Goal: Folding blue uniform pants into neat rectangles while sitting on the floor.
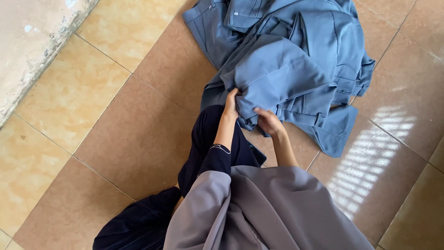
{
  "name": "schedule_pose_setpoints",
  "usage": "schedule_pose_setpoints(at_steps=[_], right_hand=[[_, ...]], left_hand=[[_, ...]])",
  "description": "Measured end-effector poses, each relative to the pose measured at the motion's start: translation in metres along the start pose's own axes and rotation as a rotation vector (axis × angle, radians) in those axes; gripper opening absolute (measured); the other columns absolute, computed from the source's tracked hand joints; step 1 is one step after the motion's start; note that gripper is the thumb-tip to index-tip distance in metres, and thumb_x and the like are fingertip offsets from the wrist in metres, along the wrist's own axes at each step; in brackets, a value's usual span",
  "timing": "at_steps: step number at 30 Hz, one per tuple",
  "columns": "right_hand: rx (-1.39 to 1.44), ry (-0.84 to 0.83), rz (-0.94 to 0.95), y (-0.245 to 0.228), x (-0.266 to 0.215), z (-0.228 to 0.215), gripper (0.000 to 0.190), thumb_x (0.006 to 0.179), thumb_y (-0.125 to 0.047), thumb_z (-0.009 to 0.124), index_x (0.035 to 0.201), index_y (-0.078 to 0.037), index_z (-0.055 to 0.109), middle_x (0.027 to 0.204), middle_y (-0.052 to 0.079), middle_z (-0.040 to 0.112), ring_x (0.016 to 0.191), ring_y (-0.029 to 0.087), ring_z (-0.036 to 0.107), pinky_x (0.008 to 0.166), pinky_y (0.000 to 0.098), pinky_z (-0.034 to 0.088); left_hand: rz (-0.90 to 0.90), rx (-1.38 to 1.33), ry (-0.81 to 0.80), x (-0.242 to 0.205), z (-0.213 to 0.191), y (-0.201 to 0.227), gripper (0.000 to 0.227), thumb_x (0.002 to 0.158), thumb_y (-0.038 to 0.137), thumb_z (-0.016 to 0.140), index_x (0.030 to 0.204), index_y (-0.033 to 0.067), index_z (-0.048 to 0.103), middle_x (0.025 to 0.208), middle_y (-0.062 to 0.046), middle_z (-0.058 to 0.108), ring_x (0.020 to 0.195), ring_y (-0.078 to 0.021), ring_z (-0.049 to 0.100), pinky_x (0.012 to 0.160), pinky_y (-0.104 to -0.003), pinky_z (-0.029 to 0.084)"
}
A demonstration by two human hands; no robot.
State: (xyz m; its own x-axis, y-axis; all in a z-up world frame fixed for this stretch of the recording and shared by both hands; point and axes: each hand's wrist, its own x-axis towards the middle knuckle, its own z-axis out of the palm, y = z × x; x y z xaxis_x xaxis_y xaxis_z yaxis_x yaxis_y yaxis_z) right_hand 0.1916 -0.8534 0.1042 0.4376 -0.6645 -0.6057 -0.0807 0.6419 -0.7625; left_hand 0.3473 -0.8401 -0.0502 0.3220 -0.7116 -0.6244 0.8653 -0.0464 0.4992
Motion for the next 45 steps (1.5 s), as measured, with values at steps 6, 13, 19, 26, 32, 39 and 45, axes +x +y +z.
schedule_pose_setpoints(at_steps=[6, 13, 19, 26, 32, 39, 45], right_hand=[[0.343, 0.421, -0.022, 0.006, 0.006, -0.032, 0.057, 0.088, -0.053, 0.081, 0.078, -0.003, 0.056, 0.077, 0.009, 0.055, 0.070, 0.031, 0.071, 0.080, 0.0573, 0.064], [0.433, 0.243, -0.132, 0.003, 0.064, -0.033, 0.066, 0.086, -0.007, 0.088, 0.130, -0.004, 0.039, 0.110, 0.016, 0.049, 0.092, 0.028, 0.067, 0.087, 0.0635, 0.059], [0.297, -0.109, -0.131, 0.030, 0.132, 0.039, 0.069, 0.082, 0.008, 0.081, 0.142, 0.004, 0.045, 0.132, 0.035, 0.054, 0.113, 0.053, 0.066, 0.091, 0.0716, 0.055], [0.092, -0.524, -0.084, 0.072, 0.096, 0.215, 0.075, 0.082, 0.014, 0.077, 0.148, 0.009, 0.042, 0.147, 0.033, 0.046, 0.131, 0.055, 0.051, 0.100, 0.0735, 0.044], [-0.191, -0.731, -0.072, 0.104, 0.006, 0.339, 0.072, 0.081, 0.008, 0.074, 0.146, 0.009, 0.045, 0.139, 0.029, 0.055, 0.129, 0.049, 0.054, 0.096, 0.0639, 0.050], [-0.767, -0.897, -0.208, 0.172, -0.075, 0.406, 0.062, 0.086, -0.009, 0.075, 0.141, 0.009, 0.053, 0.142, 0.034, 0.054, 0.139, 0.050, 0.043, 0.115, 0.0621, 0.035], [-1.609, -0.900, -0.677, 0.321, 0.013, 0.379, 0.043, 0.092, -0.035, 0.067, 0.091, 0.007, 0.075, 0.081, 0.027, 0.071, 0.087, 0.048, 0.070, 0.074, 0.0565, 0.056]], left_hand=[[0.530, 0.314, -0.125, -0.037, -0.035, 0.025, 0.012, 0.077, 0.004, 0.047, 0.073, 0.0023, 0.058, 0.075, -0.005, 0.049, 0.084, -0.0159, 0.050, 0.094, -0.032, 0.044], [0.486, 0.340, 0.048, -0.100, -0.012, 0.076, 0.013, 0.074, 0.013, 0.055, 0.081, 0.0035, 0.060, 0.083, -0.007, 0.053, 0.090, -0.0195, 0.053, 0.095, -0.035, 0.045], [0.486, 0.317, 0.256, -0.145, -0.055, 0.138, 0.024, 0.072, 0.021, 0.062, 0.089, 0.0045, 0.062, 0.090, -0.008, 0.057, 0.096, -0.0226, 0.056, 0.095, -0.037, 0.046], [0.505, 0.207, 0.595, -0.245, -0.161, 0.200, 0.039, 0.069, 0.031, 0.070, 0.098, 0.0057, 0.064, 0.098, -0.010, 0.061, 0.103, -0.0262, 0.058, 0.096, -0.041, 0.048], [0.491, 0.072, 0.866, -0.278, -0.300, 0.191, 0.052, 0.066, 0.039, 0.077, 0.105, 0.0067, 0.066, 0.105, -0.012, 0.065, 0.108, -0.0293, 0.061, 0.097, -0.043, 0.049], [0.422, -0.103, 1.147, -0.358, -0.418, 0.144, 0.067, 0.063, 0.048, 0.085, 0.114, 0.0079, 0.068, 0.113, -0.014, 0.069, 0.115, -0.0330, 0.063, 0.098, -0.047, 0.050], [0.336, -0.222, 1.306, -0.309, -0.540, 0.046, 0.078, 0.061, 0.054, 0.091, 0.121, 0.0087, 0.069, 0.119, -0.015, 0.072, 0.119, -0.0356, 0.065, 0.099, -0.049, 0.051]])
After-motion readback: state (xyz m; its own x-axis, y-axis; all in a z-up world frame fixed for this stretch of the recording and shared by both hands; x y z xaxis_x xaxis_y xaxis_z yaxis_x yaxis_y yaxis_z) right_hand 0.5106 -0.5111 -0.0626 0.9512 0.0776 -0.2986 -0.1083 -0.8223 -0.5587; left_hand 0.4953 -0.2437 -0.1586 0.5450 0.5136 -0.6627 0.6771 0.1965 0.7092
